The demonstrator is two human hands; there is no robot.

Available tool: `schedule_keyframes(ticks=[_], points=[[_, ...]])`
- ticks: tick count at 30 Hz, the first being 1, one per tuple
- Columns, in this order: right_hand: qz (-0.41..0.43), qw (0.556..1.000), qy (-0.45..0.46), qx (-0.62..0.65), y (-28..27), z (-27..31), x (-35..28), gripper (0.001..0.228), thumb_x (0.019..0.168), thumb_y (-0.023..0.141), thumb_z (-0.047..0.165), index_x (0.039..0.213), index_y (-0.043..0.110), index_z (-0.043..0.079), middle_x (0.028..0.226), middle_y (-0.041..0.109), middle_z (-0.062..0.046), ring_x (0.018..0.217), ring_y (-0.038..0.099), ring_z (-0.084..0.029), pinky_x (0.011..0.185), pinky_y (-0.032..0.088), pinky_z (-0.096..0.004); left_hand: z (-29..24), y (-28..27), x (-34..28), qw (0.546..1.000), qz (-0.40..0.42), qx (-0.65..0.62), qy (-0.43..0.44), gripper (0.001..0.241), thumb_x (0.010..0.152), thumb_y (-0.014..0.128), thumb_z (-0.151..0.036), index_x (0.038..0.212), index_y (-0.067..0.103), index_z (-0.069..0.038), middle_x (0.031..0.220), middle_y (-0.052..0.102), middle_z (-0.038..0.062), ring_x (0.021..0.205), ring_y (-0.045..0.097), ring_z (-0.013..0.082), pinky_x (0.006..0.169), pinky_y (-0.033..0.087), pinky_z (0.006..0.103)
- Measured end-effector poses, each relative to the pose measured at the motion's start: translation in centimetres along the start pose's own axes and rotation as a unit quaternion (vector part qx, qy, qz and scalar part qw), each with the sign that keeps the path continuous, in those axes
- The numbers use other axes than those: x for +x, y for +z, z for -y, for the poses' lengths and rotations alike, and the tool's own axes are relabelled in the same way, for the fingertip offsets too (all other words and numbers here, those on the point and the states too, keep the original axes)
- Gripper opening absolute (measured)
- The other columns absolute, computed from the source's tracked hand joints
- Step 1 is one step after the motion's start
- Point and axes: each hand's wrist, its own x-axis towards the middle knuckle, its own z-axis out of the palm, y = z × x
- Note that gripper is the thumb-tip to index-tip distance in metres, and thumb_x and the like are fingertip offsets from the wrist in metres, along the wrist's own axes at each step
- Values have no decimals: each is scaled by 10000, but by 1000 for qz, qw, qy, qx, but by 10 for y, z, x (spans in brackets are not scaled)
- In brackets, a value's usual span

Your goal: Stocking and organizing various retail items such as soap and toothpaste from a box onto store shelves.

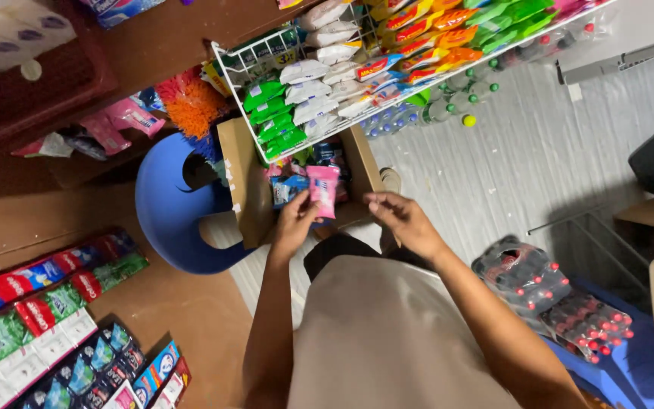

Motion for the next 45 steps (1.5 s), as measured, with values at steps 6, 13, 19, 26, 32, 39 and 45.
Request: schedule_keyframes(ticks=[6, 13, 19, 26, 32, 39, 45], points=[[68, 988, 11, 141, -25, 76, -6, 312, 988, 637, 238, 1238, 674, 55, 1097, 729, -17, 898, 681, -90, 722, 587, -267, -111, 77, -64, 983, 160, -13, 85, 388, 951, 683, -89, 1300, 520, -39, 1114, 686, 40, 969, 660, 76, 802, 560, 235], [5, 970, -17, 243, -55, 95, -24, 308, 1050, 611, 256, 1099, 764, -7, 983, 781, -85, 836, 721, -147, 719, 596, -296, -132, 126, -67, 986, 47, -93, 127, 121, 1069, 618, -93, 1096, 643, 22, 935, 701, 46, 765, 628, 83, 653, 516, 238], [-12, 954, -33, 298, -69, 111, -32, 304, 1044, 604, 237, 1072, 769, -17, 965, 782, -106, 829, 731, -179, 735, 608, -326, -142, 148, -58, 978, 37, -30, 204, 189, 1124, 536, -144, 1096, 643, 9, 980, 658, 22, 892, 590, 79, 787, 496, 243], [-75, 957, -64, 272, -79, 114, -30, 296, 1051, 612, 235, 1075, 777, -9, 977, 779, -89, 845, 721, -148, 748, 592, -308, -213, 177, -56, 981, 45, -168, 90, 187, 1024, 518, -231, 1123, 609, -101, 1062, 716, -20, 931, 677, 78, 744, 555, 259], [-82, 965, -103, 226, -83, 124, -32, 274, 1026, 641, 216, 1086, 780, -12, 959, 785, -78, 840, 729, -138, 771, 607, -301, -220, 193, -48, 926, 32, 170, 336, 244, 912, 796, -59, 1151, 763, -24, 1048, 751, 107, 921, 720, 164, 775, 570, 291], [-99, 959, -119, 238, -99, 138, -33, 263, 1015, 659, 203, 1094, 776, -19, 948, 783, -88, 818, 727, -145, 757, 621, -316, -202, 200, -48, 936, 17, 92, 338, 210, 954, 733, -2, 1162, 757, -9, 1156, 734, 120, 952, 693, 188, 793, 538, 291], [-89, 971, -156, 155, -122, 144, -35, 213, 999, 682, 147, 1093, 766, -25, 1042, 746, -77, 894, 708, -138, 803, 611, -293, -212, 202, -49, 927, 54, 60, 366, 171, 973, 746, 3, 1127, 680, -32, 1218, 698, 116, 1094, 690, 189, 912, 567, 316]])
